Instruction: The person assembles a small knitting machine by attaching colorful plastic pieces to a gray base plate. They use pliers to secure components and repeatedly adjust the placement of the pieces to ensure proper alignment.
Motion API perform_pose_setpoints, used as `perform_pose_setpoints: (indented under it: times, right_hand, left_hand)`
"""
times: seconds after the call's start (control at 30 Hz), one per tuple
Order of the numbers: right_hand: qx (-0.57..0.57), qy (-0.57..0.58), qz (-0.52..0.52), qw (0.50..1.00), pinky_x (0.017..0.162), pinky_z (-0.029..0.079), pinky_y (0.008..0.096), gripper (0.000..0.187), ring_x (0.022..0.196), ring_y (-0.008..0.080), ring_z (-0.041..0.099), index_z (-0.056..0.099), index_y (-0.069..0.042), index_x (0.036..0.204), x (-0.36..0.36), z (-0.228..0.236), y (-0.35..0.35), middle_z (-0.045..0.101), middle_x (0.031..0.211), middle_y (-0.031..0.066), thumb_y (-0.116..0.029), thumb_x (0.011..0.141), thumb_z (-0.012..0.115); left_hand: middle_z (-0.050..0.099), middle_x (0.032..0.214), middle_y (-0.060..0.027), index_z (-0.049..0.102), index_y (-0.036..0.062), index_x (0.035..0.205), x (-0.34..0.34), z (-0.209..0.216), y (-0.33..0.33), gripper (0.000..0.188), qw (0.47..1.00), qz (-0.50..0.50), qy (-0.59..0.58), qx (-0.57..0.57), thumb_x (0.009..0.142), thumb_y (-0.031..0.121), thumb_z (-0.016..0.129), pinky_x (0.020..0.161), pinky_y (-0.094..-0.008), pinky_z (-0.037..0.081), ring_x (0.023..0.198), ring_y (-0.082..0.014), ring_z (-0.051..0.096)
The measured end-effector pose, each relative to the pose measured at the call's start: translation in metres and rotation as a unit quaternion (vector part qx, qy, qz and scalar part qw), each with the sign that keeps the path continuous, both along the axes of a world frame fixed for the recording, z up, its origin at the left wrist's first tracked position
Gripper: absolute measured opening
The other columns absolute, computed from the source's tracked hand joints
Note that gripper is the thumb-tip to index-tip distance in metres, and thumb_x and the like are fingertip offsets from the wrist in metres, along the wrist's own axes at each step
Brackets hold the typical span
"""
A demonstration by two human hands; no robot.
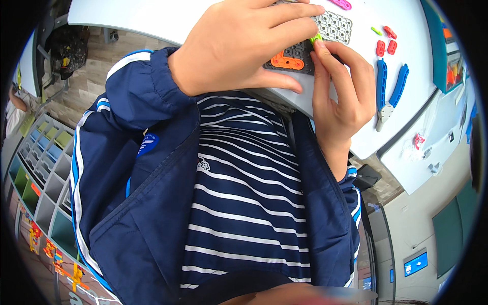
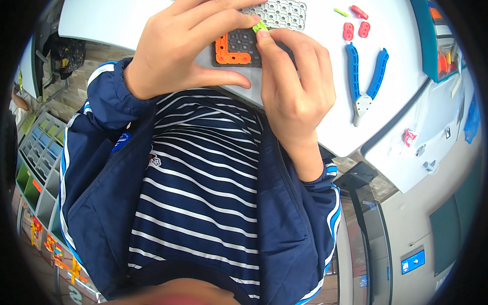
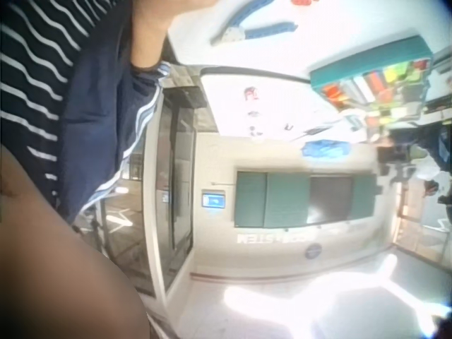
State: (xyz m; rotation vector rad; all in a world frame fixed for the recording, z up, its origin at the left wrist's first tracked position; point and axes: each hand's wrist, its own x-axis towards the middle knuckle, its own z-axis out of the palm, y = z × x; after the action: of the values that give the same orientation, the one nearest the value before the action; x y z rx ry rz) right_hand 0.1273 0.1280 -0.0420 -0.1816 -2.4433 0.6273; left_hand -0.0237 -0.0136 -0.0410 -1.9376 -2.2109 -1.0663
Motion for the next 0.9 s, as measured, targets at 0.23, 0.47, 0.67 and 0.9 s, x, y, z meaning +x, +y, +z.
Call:
perform_pose_setpoints:
  times: [0.23,0.47,0.67,0.9]
  right_hand:
    - [-0.012,-0.041,0.022,0.999,0.078,0.056,0.0323,0.027,0.091,0.023,0.07,0.08,-0.002,0.102,0.004,0.005,0.007,0.076,0.101,0.0086,0.008,0.077,0.082]
    - [0.038,-0.008,0.021,0.999,0.077,0.057,0.0342,0.027,0.093,0.0265,0.069,0.077,-0.003,0.099,0.004,-0.005,0.005,0.072,0.1,0.0054,0.003,0.072,0.075]
    - [0.07,-0.039,0.038,0.996,0.082,0.056,0.0362,0.028,0.101,0.0258,0.068,0.076,-0.003,0.104,0.009,0.003,0.005,0.072,0.108,0.0046,-0.001,0.076,0.078]
    - [-0.014,-0.126,0.136,0.983,0.092,0.054,0.0354,0.027,0.107,0.0241,0.068,0.078,-0.004,0.112,0.004,0.03,0.037,0.073,0.116,0.0071,-0.003,0.086,0.077]
  left_hand:
    - [0.065,0.131,-0.0228,0.067,0.0033,0.113,0.011,0.004,0.001,0.051,0.998,0.035,-0.053,0.005,0.075,0.03,0.087,0.098,-0.0409,0.055,0.123,-0.0376,0.063]
    - [0.066,0.13,-0.0236,0.068,0.0022,0.11,0.011,0.002,0.002,0.047,0.998,0.027,-0.046,0.032,0.077,0.03,0.087,0.098,-0.0411,0.056,0.121,-0.0379,0.064]
    - [0.066,0.13,-0.0248,0.067,-0.0009,0.11,0.012,-0.001,0.002,0.048,0.999,0.021,-0.025,0.042,0.079,0.032,0.086,0.1,-0.0414,0.055,0.122,-0.0388,0.063]
    - [0.063,0.134,-0.0254,0.065,-0.0022,0.11,0.012,0.008,-0.003,0.052,0.999,0.01,-0.042,0.023,0.078,0.032,0.087,0.102,-0.0427,0.053,0.125,-0.0397,0.059]
